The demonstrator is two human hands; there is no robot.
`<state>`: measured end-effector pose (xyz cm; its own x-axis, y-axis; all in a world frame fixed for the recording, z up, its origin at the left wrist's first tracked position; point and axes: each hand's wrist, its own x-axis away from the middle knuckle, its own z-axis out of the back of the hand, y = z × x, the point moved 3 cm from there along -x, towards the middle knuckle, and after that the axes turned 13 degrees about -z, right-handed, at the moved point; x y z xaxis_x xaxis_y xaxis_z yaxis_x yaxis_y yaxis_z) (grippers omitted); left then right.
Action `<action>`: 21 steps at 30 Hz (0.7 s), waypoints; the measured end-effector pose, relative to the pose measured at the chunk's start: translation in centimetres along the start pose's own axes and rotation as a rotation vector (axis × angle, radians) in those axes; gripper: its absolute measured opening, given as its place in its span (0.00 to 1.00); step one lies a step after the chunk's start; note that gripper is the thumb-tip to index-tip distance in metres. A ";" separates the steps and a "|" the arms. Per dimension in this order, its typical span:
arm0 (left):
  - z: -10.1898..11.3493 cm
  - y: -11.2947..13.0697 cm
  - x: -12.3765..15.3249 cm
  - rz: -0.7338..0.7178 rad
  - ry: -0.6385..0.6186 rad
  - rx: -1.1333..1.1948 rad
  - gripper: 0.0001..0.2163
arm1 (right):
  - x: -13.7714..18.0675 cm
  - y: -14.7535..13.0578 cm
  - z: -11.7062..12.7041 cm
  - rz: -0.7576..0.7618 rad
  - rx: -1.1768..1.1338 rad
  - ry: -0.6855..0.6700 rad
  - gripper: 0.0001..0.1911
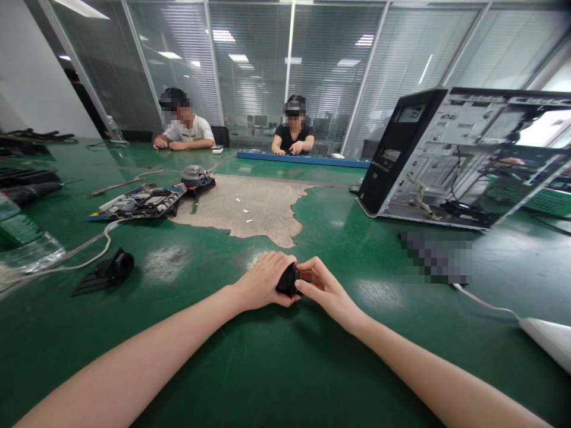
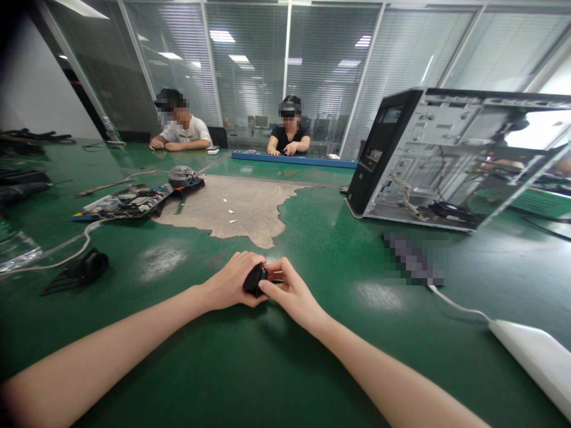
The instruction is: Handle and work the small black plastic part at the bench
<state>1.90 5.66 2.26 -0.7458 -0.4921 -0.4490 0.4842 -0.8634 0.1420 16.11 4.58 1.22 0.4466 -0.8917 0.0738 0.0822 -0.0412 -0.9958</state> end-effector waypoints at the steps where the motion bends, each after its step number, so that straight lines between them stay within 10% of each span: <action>1: 0.0 0.0 0.0 0.002 0.002 0.002 0.25 | -0.1 0.1 0.0 -0.003 -0.001 0.010 0.12; 21: -0.2 -0.1 -0.1 -0.016 0.005 -0.018 0.25 | -0.1 0.3 -0.1 -0.008 -0.048 0.013 0.12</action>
<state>2.01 5.77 2.13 -0.7512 -0.4775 -0.4558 0.4805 -0.8690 0.1184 15.98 4.59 0.94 0.4348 -0.8969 0.0812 0.0428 -0.0695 -0.9967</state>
